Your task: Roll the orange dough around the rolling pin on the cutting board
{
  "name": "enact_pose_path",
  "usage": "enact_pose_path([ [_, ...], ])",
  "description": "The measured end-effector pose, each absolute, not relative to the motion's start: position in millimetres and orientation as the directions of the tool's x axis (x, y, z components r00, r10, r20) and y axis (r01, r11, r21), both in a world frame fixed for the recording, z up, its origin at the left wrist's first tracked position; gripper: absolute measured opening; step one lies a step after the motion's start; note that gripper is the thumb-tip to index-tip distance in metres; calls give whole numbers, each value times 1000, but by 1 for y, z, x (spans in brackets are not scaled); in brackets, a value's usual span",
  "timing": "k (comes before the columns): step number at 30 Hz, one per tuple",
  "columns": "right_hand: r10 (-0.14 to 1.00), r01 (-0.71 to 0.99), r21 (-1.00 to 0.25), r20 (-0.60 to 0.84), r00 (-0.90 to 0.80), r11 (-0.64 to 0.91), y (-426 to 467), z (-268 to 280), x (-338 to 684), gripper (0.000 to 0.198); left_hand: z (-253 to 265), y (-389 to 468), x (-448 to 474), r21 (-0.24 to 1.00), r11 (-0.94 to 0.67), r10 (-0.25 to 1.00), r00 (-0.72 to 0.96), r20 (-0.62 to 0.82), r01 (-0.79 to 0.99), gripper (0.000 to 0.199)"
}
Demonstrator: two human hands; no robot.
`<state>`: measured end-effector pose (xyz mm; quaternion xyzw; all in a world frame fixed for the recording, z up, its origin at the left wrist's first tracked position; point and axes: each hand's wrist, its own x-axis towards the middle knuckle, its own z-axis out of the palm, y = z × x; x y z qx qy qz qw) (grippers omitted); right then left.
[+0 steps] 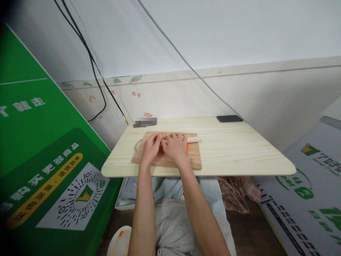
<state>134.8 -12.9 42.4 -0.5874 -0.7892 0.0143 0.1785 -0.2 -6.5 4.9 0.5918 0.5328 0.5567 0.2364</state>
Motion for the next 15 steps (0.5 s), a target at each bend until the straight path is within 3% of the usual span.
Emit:
enact_pose_path([
  [4, 919, 924, -223, 317, -232, 311, -35, 33, 139, 51, 5, -6, 0, 868, -303, 894, -200, 402, 392, 28],
  [9, 903, 907, -203, 310, -298, 370, -68, 25, 152, 68, 5, -7, 0, 850, -282, 891, -208, 404, 445, 29],
  [15, 928, 914, -215, 226, -296, 344, -38, 35, 143, 58, 5, -6, 0, 859, -300, 893, -194, 406, 415, 28],
])
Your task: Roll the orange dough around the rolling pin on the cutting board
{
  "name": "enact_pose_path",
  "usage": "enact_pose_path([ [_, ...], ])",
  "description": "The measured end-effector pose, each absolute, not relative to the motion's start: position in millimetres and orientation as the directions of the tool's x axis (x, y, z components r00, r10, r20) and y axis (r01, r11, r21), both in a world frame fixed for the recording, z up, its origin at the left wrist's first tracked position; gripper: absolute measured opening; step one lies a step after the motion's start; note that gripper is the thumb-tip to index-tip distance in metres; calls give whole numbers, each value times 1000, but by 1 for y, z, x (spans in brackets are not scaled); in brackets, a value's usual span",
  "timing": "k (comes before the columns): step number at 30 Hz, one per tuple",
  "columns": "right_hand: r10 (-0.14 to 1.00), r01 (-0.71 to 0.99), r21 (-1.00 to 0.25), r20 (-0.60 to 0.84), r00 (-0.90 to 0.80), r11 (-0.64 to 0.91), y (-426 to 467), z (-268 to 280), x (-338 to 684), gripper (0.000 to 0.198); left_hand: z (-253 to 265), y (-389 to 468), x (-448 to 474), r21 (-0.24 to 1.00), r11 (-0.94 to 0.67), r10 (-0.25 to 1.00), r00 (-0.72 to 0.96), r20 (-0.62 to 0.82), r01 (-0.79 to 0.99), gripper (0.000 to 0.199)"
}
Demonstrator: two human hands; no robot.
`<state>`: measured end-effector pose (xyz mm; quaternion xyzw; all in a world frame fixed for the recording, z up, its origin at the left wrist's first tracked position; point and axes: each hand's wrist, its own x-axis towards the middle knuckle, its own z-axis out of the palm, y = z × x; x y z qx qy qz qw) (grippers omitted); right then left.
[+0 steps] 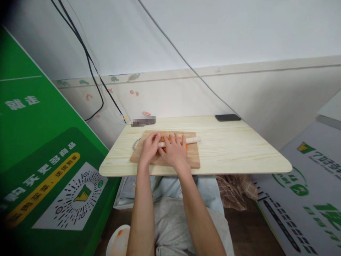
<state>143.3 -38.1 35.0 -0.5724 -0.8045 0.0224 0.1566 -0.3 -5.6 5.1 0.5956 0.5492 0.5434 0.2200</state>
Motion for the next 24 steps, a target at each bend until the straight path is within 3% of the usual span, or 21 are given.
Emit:
enact_pose_path([
  [5, 934, 918, -214, 206, -291, 333, -17, 39, 136, 49, 4, -5, -1, 863, -311, 893, -187, 409, 399, 28],
  [19, 912, 867, -285, 104, -397, 410, -70, 59, 164, 64, 7, -8, 0, 878, -278, 902, -208, 378, 389, 27],
  [24, 922, 888, -258, 182, -342, 380, -48, 43, 151, 63, 5, -7, -1, 875, -299, 900, -193, 392, 381, 30],
])
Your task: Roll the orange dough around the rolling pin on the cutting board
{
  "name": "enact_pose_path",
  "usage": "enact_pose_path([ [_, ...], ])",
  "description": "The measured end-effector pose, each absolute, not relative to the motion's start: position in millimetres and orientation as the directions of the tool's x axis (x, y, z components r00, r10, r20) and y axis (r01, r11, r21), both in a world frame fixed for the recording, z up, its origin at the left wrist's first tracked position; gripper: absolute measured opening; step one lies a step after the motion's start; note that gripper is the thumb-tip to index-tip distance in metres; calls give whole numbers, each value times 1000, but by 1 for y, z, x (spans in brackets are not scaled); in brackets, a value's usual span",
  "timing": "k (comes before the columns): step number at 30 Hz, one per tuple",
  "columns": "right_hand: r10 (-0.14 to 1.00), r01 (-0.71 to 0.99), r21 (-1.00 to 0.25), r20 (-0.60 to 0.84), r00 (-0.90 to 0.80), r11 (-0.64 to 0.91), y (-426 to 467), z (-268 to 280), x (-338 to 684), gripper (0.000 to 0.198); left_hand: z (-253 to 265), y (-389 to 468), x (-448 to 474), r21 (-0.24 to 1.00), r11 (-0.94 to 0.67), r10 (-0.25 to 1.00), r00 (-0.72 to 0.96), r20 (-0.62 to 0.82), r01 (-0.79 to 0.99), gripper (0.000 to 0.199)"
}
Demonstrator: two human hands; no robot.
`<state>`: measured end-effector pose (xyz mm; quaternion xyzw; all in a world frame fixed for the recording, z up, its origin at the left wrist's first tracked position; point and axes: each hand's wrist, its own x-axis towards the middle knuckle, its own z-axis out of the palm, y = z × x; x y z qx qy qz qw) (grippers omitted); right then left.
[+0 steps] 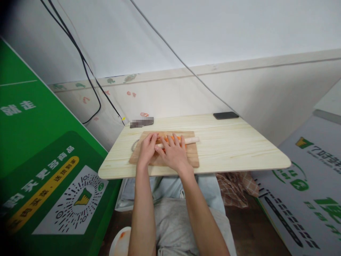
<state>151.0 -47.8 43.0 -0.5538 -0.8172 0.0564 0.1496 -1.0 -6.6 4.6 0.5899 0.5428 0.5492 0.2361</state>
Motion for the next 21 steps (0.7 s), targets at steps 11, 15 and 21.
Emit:
enact_pose_path([
  [11, 914, 899, -219, 242, -326, 379, -45, 35, 148, 61, 7, -9, 1, 871, -282, 902, -197, 384, 403, 27],
  [15, 910, 888, -226, 210, -357, 400, -62, 36, 154, 68, 7, -9, 1, 869, -277, 901, -203, 383, 409, 26],
  [21, 908, 899, -205, 254, -333, 388, -49, 30, 146, 67, 8, -9, 2, 875, -285, 901, -201, 383, 392, 26],
])
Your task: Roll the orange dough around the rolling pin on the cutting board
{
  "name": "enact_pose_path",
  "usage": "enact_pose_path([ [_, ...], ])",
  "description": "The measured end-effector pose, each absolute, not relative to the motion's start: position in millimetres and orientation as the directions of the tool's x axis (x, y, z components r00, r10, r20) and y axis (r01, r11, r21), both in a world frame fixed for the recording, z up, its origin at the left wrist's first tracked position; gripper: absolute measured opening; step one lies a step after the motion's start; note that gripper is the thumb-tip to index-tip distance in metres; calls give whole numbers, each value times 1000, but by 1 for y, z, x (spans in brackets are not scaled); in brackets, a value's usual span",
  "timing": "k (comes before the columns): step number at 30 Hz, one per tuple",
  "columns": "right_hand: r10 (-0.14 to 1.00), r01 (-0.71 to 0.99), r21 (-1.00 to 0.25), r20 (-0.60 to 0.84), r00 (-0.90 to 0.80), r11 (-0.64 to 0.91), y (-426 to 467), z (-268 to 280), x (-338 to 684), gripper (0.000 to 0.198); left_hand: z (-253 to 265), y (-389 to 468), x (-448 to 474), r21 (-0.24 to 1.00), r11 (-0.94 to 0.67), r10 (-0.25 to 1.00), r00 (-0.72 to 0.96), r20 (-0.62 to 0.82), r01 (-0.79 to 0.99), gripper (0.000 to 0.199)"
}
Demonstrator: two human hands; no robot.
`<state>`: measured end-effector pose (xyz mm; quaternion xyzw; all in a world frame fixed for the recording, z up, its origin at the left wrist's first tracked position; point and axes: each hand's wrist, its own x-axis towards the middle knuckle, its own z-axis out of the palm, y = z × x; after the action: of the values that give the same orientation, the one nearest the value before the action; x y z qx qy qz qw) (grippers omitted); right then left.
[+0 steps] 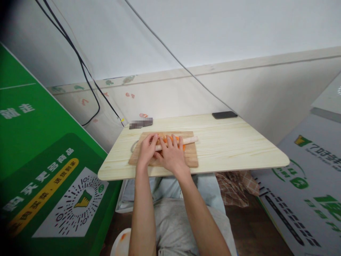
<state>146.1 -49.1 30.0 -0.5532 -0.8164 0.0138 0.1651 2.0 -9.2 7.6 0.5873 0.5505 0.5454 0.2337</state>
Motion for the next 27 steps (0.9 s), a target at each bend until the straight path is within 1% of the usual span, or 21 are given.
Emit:
enact_pose_path([
  [4, 916, 906, -207, 247, -317, 369, -31, 30, 137, 58, 9, -10, 2, 873, -289, 899, -201, 388, 392, 26],
  [7, 916, 912, -204, 271, -297, 356, -27, 30, 135, 55, 10, -10, 3, 875, -290, 901, -198, 386, 389, 26],
  [9, 916, 913, -206, 274, -292, 352, -32, 30, 135, 56, 10, -10, 3, 877, -286, 902, -202, 383, 386, 26],
  [14, 912, 895, -219, 233, -338, 388, -56, 37, 147, 66, 10, -10, 2, 876, -281, 902, -204, 381, 393, 26],
  [21, 900, 874, -233, 205, -385, 426, -70, 42, 159, 69, 9, -11, 2, 871, -281, 900, -204, 385, 403, 27],
  [24, 898, 880, -223, 240, -368, 420, -59, 33, 153, 70, 9, -11, 2, 875, -281, 901, -206, 382, 394, 26],
  [27, 893, 888, -216, 300, -337, 407, -46, 24, 145, 66, 8, -9, 2, 878, -283, 902, -203, 381, 387, 26],
])
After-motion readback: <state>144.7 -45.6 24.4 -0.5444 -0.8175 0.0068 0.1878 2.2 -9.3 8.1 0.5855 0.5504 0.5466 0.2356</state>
